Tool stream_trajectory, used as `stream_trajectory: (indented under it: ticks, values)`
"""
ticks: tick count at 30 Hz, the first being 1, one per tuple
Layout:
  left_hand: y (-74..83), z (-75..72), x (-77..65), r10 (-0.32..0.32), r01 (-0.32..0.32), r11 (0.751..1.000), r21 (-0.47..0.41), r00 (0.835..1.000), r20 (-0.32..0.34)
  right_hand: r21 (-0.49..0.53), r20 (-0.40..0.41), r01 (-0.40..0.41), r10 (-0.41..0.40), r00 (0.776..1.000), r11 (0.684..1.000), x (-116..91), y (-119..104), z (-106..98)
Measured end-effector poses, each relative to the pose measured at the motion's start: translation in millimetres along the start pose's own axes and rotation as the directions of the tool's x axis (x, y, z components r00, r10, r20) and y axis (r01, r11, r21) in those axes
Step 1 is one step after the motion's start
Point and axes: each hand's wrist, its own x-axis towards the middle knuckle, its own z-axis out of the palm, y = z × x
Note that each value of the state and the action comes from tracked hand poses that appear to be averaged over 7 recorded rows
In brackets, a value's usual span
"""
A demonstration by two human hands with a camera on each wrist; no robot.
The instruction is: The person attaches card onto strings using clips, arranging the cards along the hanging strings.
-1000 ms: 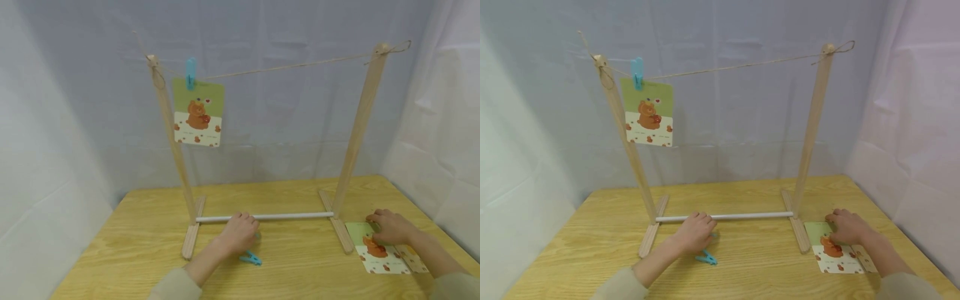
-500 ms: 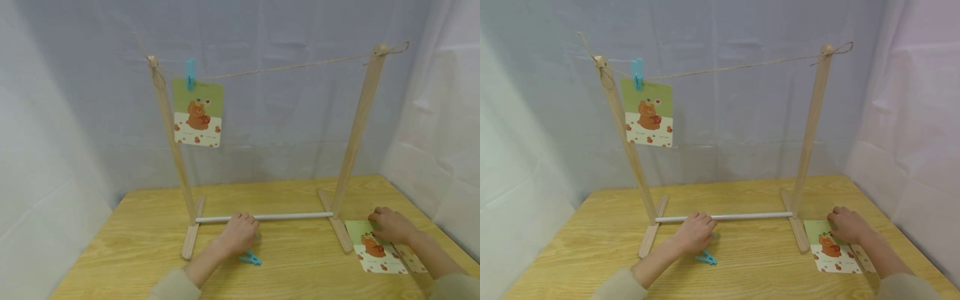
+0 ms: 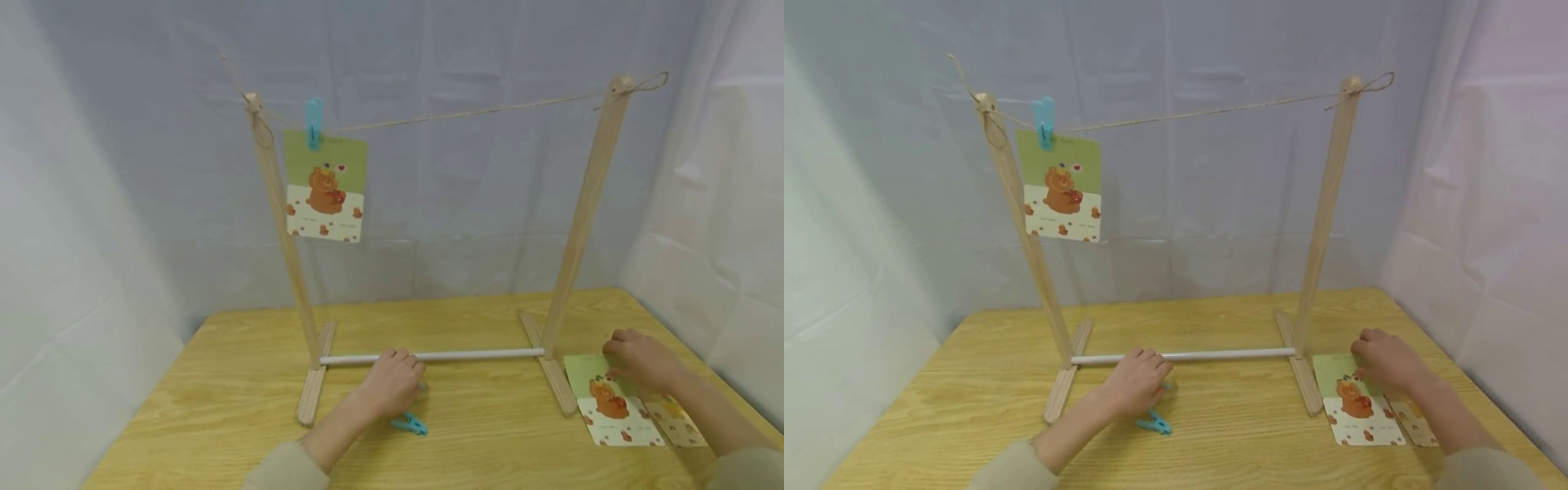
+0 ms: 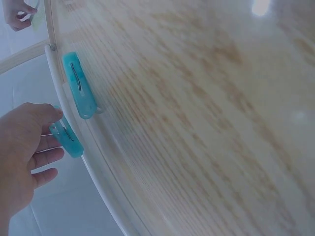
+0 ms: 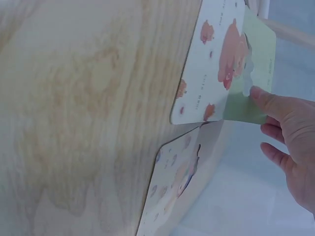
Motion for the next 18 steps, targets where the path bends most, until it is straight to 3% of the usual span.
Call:
stream_trajectory:
  ticks: [6, 13, 18]
  values:
    - [0.0, -1.9, -2.4, -0.006, 0.006, 1.0, -0.008, 1.0, -0.023, 0.001, -0.136, 0.093, -0.092, 0.986, 0.996, 0.5, 2.5, -8.0]
    - [-2.8, -1.3, -3.8, -0.011, 0.011, 1.0, -0.01, 0.997, -0.075, -0.024, -0.171, 0.097, -0.1, 0.98, 0.995, 5.3, 2.4, -22.7]
    - [-4.3, -2.1, -4.3, -0.012, 0.011, 1.0, -0.012, 0.996, -0.092, -0.044, -0.246, 0.174, -0.179, 0.952, 0.984, 8.5, 1.8, -33.3]
